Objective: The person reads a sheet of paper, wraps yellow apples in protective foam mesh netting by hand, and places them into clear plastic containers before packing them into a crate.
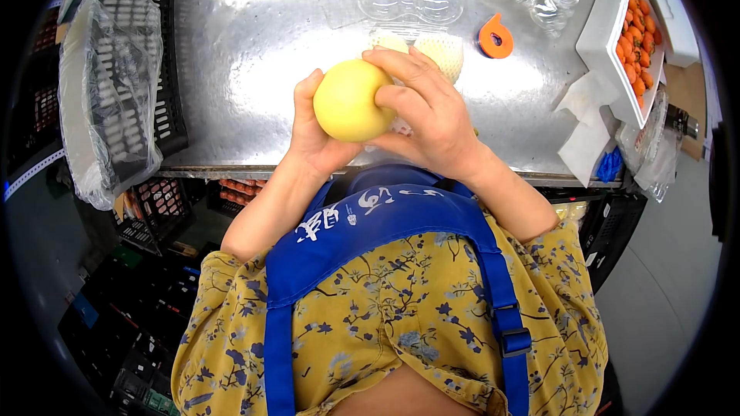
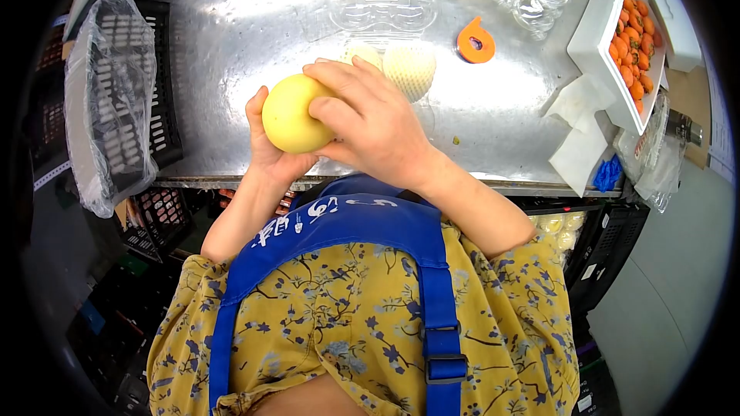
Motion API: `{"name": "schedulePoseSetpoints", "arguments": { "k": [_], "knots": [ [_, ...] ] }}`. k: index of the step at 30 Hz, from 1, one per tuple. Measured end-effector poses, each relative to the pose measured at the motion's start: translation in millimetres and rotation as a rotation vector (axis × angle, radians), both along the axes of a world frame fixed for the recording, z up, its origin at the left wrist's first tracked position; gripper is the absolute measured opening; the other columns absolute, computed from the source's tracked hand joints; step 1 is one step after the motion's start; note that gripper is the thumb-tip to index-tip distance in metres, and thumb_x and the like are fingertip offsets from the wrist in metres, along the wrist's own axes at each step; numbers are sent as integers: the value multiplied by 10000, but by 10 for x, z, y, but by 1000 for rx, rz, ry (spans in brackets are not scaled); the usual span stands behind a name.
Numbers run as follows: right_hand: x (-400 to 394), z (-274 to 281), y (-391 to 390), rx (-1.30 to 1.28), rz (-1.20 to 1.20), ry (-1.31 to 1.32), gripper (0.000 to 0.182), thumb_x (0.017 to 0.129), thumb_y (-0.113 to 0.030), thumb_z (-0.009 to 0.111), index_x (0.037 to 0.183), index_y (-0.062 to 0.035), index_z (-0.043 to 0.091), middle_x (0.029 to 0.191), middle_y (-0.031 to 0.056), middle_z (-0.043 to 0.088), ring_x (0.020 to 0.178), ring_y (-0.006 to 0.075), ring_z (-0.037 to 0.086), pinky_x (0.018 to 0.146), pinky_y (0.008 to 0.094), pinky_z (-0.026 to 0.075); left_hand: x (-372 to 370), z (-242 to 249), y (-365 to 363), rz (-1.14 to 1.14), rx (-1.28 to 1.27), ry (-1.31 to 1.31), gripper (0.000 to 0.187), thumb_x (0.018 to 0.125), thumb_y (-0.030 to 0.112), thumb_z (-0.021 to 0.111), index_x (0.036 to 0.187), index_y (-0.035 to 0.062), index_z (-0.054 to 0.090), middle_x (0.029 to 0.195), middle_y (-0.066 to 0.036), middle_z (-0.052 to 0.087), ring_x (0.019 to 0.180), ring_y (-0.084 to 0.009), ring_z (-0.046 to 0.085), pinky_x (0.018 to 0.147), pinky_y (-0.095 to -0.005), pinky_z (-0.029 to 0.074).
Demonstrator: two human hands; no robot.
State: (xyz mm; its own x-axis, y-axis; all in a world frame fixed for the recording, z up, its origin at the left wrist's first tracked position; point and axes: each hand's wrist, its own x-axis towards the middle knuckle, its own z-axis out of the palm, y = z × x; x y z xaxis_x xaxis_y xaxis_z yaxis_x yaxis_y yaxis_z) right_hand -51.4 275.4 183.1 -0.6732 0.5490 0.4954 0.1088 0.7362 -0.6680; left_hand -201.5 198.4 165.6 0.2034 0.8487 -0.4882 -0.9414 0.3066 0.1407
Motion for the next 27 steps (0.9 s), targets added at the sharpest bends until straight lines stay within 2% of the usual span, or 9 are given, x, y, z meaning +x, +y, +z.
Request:
{"name": "schedulePoseSetpoints", "arguments": {
  "k": [2,7,8,11,14,17,20,22,27],
  "knots": [
    [25,-55,-6,-61,15,30,461,567,-185,793,919,-84,514,1216,131,523,1041,307,557,895,468,442,-21,-42,-26,-21,32,-2,654,809,606,449,1218,97,483,1160,-97,539,1065,-224,549,885,-397,486],
    [51,-101,-2,-337,57,211,511,570,-137,820,967,-70,505,1207,159,525,1044,320,555,905,414,443,75,196,6,-63,6,310,754,831,685,344,1280,85,420,1216,-126,512,1143,-250,502,922,-414,463],
    [69,-100,11,-321,55,210,514,572,-133,822,971,-69,506,1206,164,524,1046,322,555,897,403,448,96,237,16,-64,9,371,783,828,706,323,1296,83,401,1228,-137,505,1169,-258,487,933,-419,457],
    [117,-117,57,-286,44,219,522,572,-124,828,981,-67,508,1207,176,522,1049,326,555,869,374,466,70,220,33,17,96,656,764,851,665,358,1310,55,382,1264,-137,479,1173,-254,482,947,-405,441],
    [145,-146,42,-235,5,220,529,567,-122,830,983,-66,508,1210,177,523,1048,326,561,841,356,484,92,269,42,99,192,838,733,810,513,572,1297,2,377,1236,-139,493,1130,-244,506,947,-387,432],
    [128,-82,-25,-167,-42,204,538,562,-117,829,982,-60,498,1200,176,535,1045,325,566,836,348,490,-8,211,16,-117,299,818,757,711,375,682,1298,9,376,1240,-155,484,1144,-257,495,961,-385,427],
    [99,-13,-45,-224,-6,258,555,572,-111,828,1001,-54,480,1199,189,534,1065,325,557,863,358,478,-54,66,-2,-60,335,361,766,665,319,672,1303,21,370,1246,-164,472,1155,-267,484,980,-400,417],
    [102,27,-27,-195,42,251,579,601,-114,828,1041,-48,457,1218,217,513,1111,324,534,898,370,458,-26,79,5,-20,298,268,792,640,315,681,1307,28,364,1249,-164,466,1158,-276,480,989,-414,411],
    [97,36,-5,-147,33,202,574,603,-107,824,1042,-44,460,1221,213,513,1105,320,536,888,365,462,-36,33,15,10,283,181,801,632,300,687,1311,33,358,1248,-159,463,1160,-289,476,998,-434,401]
  ]
}}
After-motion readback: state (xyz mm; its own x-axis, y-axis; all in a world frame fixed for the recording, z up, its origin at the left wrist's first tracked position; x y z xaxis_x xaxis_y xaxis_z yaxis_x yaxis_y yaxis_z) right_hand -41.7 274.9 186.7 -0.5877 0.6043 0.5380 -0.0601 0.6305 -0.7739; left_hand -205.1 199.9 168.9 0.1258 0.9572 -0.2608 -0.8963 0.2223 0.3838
